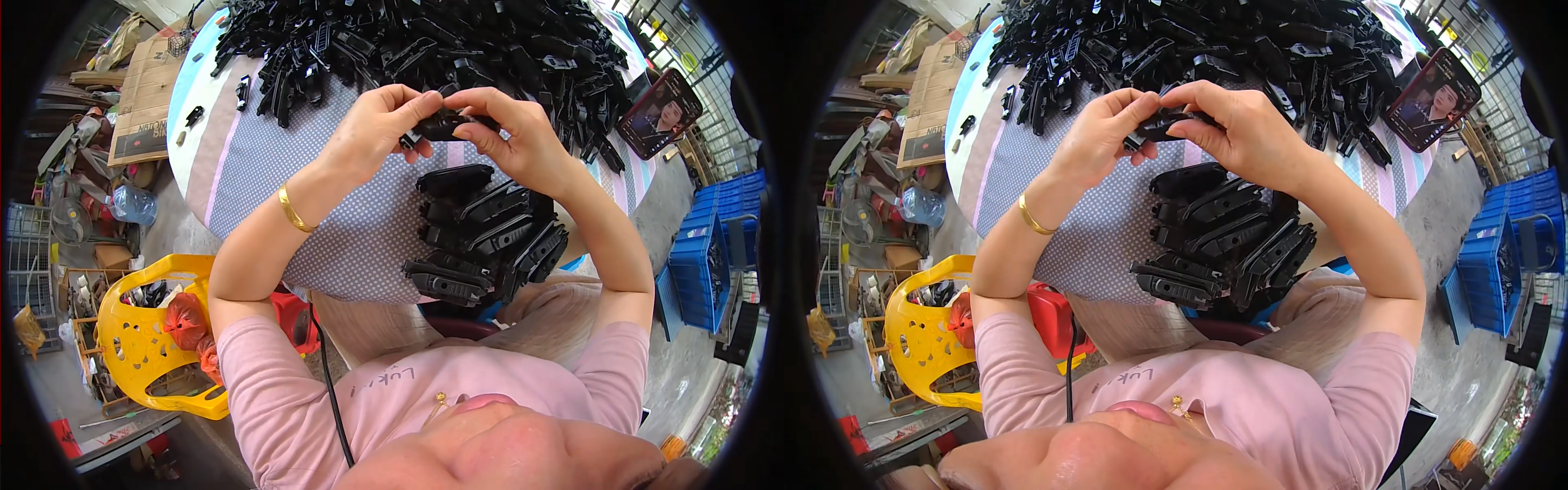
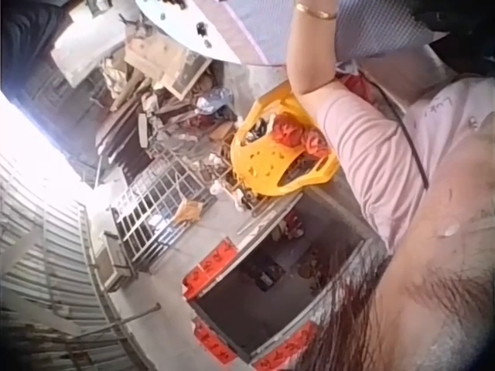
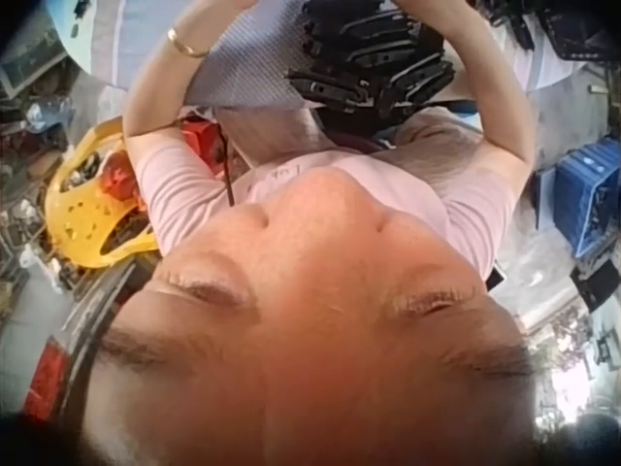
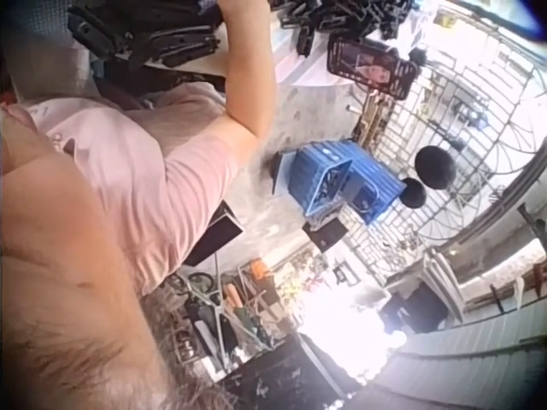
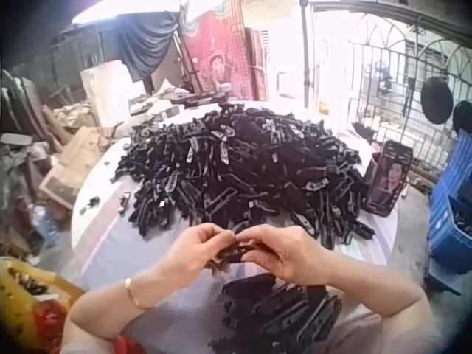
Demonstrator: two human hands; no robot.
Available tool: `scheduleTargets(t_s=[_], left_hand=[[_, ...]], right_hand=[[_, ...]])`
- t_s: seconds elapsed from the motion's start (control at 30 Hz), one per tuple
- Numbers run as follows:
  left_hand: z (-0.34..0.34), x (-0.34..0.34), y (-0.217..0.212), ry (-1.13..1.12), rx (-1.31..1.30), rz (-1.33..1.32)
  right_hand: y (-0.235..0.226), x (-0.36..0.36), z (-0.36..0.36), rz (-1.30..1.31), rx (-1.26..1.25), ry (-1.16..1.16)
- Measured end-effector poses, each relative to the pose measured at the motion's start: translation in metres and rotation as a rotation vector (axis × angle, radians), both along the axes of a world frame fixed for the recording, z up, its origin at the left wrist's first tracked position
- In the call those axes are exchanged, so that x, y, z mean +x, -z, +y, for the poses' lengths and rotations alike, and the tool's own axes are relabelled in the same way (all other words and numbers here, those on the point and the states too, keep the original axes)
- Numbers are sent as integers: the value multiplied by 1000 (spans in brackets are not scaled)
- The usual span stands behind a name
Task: Inspecting and sorting black plastic components at a workstation on a production floor.
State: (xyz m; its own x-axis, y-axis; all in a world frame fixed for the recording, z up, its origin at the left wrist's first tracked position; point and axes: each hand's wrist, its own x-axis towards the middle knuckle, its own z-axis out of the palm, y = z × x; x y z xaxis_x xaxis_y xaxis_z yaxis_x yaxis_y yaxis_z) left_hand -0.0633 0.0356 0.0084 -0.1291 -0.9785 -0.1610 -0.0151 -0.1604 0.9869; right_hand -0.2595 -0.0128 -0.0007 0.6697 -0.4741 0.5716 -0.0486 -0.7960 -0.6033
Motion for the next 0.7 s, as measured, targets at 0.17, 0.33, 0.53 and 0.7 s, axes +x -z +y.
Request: scheduleTargets(t_s=[0.17, 0.33, 0.53, 0.7], left_hand=[[3, 2, 2, 22, -97, 21], [12, -2, -8, 93, -303, -318], [11, 2, -7, 112, -403, -496], [14, -4, -2, 122, -706, -707]], right_hand=[[2, 1, -1, 69, -50, 99], [5, 0, 0, 68, -116, 107], [-12, -7, 1, 107, -452, 234], [-4, -11, -6, 261, -180, 64]])
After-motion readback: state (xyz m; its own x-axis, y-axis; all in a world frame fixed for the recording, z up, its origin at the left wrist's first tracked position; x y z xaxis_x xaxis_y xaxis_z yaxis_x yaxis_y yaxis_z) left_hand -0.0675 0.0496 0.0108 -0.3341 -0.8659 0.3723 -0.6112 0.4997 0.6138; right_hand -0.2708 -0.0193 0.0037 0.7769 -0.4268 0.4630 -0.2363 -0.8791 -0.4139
